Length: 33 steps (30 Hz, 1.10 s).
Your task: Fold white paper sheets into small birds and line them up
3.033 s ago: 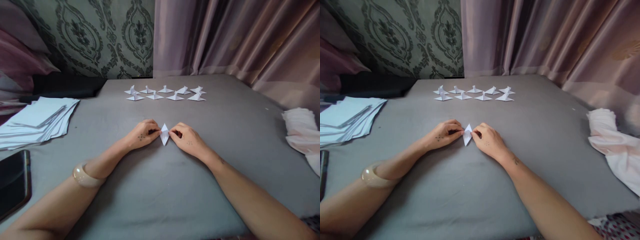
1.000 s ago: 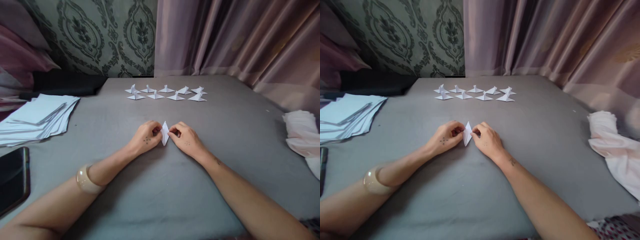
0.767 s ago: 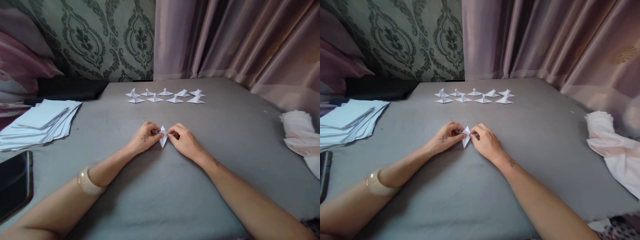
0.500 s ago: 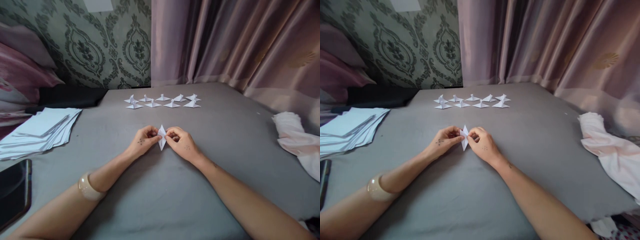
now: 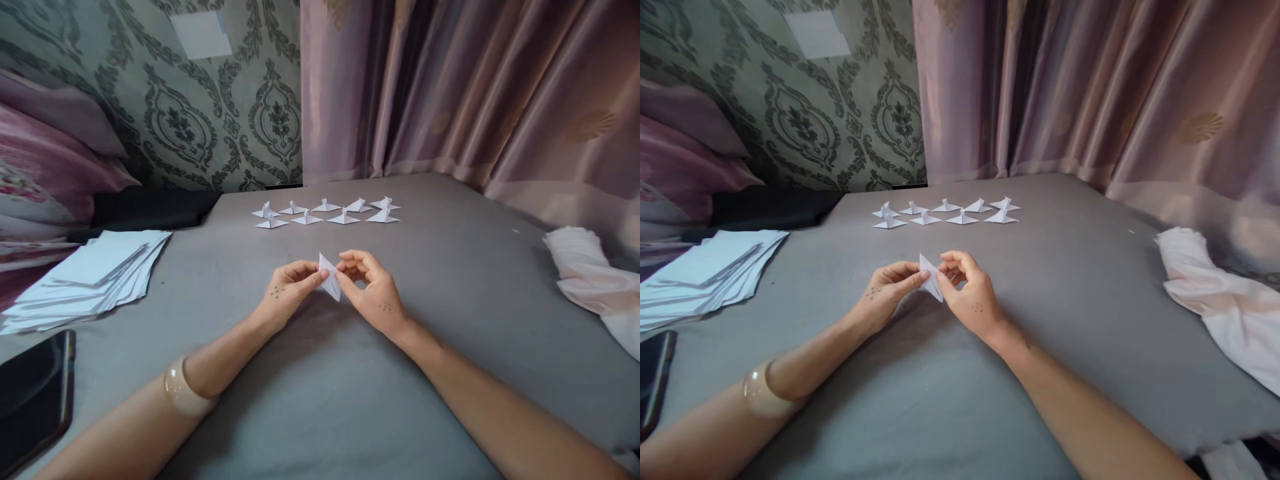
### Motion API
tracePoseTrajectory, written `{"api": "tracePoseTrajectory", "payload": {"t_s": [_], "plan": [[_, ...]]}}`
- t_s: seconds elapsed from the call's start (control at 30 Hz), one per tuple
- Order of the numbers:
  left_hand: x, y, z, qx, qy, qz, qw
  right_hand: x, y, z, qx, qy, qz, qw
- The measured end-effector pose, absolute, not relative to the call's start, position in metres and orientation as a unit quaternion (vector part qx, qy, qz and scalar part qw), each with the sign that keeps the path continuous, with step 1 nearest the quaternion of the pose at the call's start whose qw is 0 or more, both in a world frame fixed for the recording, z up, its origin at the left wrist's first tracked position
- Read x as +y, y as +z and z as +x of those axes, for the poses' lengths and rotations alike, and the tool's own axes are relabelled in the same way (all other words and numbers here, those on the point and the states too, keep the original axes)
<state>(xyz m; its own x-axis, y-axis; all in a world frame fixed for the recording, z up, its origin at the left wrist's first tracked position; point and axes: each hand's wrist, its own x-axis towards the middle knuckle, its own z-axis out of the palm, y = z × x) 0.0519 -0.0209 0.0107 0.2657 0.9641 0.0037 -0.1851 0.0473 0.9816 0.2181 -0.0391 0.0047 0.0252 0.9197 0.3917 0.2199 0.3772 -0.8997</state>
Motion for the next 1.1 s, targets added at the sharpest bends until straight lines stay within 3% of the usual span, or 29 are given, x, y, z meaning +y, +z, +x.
{"api": "tracePoseTrajectory", "payload": {"t_s": [0.23, 0.43, 0.57, 0.8, 1.1], "plan": [[-0.02, 0.007, 0.052, 0.402, 0.525, 0.49, 0.568, -0.044, 0.009, 0.218, -0.652, 0.219, -0.47, 0.554], [-0.024, 0.009, 0.054, 0.4, 0.509, 0.528, 0.549, -0.047, 0.011, 0.216, -0.673, 0.203, -0.461, 0.541], [-0.027, 0.012, 0.054, 0.36, 0.491, 0.519, 0.6, -0.045, 0.014, 0.22, -0.632, 0.296, -0.486, 0.526], [-0.022, 0.014, 0.051, 0.316, 0.453, 0.473, 0.686, -0.036, 0.015, 0.231, -0.503, 0.607, -0.381, 0.483], [-0.022, 0.014, 0.05, 0.3, 0.438, 0.458, 0.713, -0.033, 0.014, 0.235, -0.502, 0.654, -0.346, 0.447]]}}
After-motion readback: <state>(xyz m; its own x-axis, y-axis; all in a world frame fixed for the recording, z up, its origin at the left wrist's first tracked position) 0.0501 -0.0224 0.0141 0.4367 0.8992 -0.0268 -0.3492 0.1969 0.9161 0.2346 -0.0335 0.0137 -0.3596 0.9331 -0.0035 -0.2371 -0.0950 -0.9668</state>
